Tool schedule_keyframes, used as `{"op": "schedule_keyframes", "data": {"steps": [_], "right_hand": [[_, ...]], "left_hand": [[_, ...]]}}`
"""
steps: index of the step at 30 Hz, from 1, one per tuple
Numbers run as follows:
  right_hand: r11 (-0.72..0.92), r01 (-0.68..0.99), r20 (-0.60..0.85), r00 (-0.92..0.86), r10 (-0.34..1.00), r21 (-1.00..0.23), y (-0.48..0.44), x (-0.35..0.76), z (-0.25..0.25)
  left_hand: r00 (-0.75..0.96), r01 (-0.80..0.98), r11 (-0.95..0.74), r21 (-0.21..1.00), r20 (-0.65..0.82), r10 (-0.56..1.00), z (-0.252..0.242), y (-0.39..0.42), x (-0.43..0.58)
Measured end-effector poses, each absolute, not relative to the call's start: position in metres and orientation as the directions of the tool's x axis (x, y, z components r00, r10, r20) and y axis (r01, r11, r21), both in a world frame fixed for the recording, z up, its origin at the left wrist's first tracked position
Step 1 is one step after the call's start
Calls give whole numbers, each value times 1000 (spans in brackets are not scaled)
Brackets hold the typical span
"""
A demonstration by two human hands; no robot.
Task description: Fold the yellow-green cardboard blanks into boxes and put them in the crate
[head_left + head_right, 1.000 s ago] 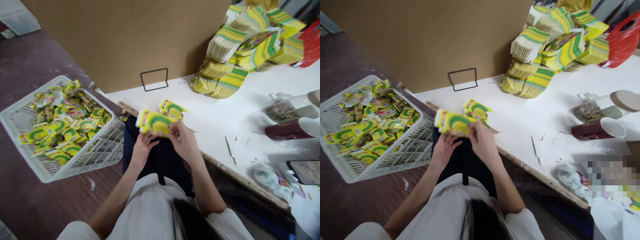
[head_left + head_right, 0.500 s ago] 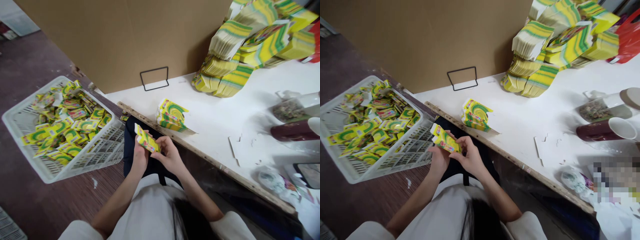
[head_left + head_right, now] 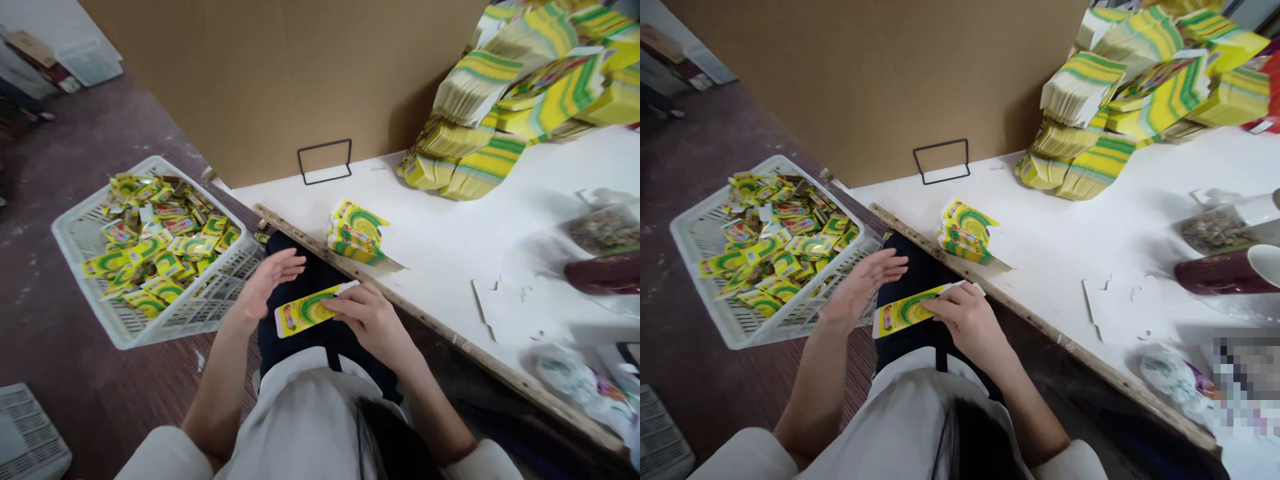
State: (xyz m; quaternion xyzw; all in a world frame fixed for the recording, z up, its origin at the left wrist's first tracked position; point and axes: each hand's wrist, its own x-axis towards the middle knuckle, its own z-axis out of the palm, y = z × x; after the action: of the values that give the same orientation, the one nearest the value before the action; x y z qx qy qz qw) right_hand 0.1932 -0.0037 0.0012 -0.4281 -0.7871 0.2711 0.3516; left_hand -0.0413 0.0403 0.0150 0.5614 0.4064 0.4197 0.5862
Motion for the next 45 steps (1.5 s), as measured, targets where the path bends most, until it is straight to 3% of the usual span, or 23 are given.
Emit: {"op": "schedule_keyframes", "data": {"steps": [2,4,7,9,12,16,19,23,28,32,38,42,45], "right_hand": [[567,532,391,-414,822,-629,-6,191,6],[578,562,474,-338,813,-592,-8,186,7],[443,496,525,31,850,-747,-7,179,0],[317,302,386,203,900,-899,-6,176,-7],[111,43,115,99,988,-993,-2,170,-18],[2,-11,2,-32,999,-1000,3,166,-21],[70,10,69,-91,994,-998,3,166,-20],[271,184,221,-250,943,-945,0,169,-25],[351,243,332,-119,936,-904,1,175,-35],[359,318,275,-280,920,-877,5,184,-36],[388,342,201,-471,859,-856,13,200,-19],[365,343,250,-336,908,-865,10,190,-18],[363,329,321,-176,931,-872,8,183,-22]], "left_hand": [[499,207,-28,978,-81,863,20,36,-40],[549,364,-106,925,-121,827,18,30,-30],[447,460,-168,872,-64,892,6,21,-10],[391,484,-194,853,-13,920,-2,18,-1],[411,463,-241,853,34,911,-10,15,6],[415,460,-277,844,71,907,-16,13,9],[408,479,-244,843,32,913,-22,15,8],[418,462,-243,853,33,908,-33,18,8],[284,590,-294,752,147,948,-33,20,3],[357,651,-303,696,72,931,-18,23,-10],[481,606,-408,683,94,872,-1,32,-18],[448,581,-416,699,152,881,-2,31,-9],[314,421,-296,858,168,934,-7,36,-14]]}}
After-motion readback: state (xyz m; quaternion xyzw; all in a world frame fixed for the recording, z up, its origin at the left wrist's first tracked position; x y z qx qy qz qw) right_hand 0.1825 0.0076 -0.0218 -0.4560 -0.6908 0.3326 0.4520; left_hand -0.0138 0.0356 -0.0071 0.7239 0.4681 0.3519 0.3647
